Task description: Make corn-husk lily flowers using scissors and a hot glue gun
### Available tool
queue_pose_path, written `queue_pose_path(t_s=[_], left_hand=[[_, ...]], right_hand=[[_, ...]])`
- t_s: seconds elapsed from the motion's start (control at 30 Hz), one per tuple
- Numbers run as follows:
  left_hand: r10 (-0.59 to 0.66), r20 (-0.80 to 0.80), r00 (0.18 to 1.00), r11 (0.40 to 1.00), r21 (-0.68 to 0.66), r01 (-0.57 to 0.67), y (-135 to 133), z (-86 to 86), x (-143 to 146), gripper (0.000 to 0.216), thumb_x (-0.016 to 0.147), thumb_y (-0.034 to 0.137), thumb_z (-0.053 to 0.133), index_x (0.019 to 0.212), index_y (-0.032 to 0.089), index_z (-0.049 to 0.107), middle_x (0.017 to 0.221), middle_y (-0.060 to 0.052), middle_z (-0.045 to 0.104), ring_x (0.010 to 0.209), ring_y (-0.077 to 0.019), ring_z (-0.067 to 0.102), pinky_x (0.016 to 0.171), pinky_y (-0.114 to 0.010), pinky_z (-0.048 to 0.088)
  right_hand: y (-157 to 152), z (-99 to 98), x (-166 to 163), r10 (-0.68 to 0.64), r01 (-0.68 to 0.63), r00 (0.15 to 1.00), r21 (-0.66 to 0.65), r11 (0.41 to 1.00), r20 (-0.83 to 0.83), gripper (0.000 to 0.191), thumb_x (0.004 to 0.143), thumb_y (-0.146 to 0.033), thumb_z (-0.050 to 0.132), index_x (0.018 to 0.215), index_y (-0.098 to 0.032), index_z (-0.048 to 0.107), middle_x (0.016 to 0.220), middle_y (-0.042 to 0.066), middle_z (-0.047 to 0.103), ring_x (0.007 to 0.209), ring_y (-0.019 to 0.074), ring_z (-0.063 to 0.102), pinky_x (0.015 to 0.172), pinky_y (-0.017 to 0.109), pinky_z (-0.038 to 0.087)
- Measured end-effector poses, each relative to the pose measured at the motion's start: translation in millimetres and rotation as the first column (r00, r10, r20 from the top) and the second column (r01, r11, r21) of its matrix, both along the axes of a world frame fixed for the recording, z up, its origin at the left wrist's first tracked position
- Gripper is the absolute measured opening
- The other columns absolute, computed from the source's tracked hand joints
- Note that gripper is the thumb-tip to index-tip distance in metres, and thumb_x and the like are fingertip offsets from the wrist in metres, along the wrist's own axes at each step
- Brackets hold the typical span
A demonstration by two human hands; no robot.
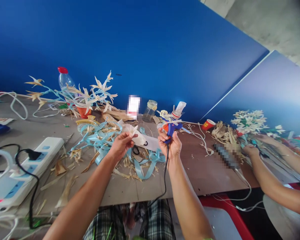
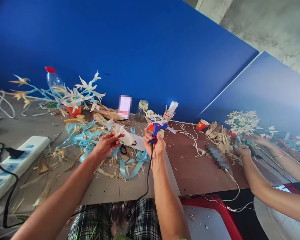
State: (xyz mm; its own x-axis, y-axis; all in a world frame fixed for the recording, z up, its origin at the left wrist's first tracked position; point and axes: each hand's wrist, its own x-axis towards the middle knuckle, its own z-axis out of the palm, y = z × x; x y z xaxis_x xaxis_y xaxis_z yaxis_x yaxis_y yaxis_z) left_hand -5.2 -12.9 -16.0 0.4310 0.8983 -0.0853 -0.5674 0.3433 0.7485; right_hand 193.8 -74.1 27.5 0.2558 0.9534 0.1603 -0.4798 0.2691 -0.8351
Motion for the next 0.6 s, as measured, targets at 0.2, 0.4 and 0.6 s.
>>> queue_pose_path(t_s=[0.2,0.4,0.6], left_hand=[[0.088,-0.063,0.994,0.996,0.031,-0.086,-1.4,-0.8,2.1,0.03,0.058,0.028,0.079,0.071,0.013,0.056,0.084,-0.004,0.068,0.047,-0.0043,0.053,0.046,-0.019,0.04],[0.192,-0.133,0.972,0.981,0.048,-0.187,0.3,2.9,2.0,0.031,0.056,0.03,0.079,0.069,0.013,0.057,0.07,-0.001,0.063,0.046,-0.0052,0.052,0.046,-0.019,0.039],[0.253,-0.189,0.949,0.967,0.094,-0.239,3.5,1.5,3.1,0.03,0.056,0.031,0.078,0.068,0.013,0.057,0.068,0.0,0.062,0.046,-0.0052,0.05,0.047,-0.02,0.039]], right_hand=[[8.2,-18.5,-19.2,0.258,-0.253,0.964,-0.073,0.965,0.07,0.037,0.063,-0.043,0.066,0.092,-0.02,0.062,0.097,0.003,0.061,0.044,0.0028,0.029,0.045,0.023,0.033],[10.6,-33.2,-24.9,0.297,-0.289,0.936,-0.068,0.955,0.189,0.026,0.069,-0.037,0.067,0.084,-0.017,0.062,0.082,0.002,0.061,0.045,0.0048,0.042,0.047,0.023,0.033],[2.9,-36.6,-17.7,0.245,-0.223,0.909,-0.104,0.969,0.337,0.03,0.071,-0.044,0.067,0.084,-0.017,0.061,0.07,-0.001,0.054,0.05,0.0065,0.043,0.052,0.024,0.038]])
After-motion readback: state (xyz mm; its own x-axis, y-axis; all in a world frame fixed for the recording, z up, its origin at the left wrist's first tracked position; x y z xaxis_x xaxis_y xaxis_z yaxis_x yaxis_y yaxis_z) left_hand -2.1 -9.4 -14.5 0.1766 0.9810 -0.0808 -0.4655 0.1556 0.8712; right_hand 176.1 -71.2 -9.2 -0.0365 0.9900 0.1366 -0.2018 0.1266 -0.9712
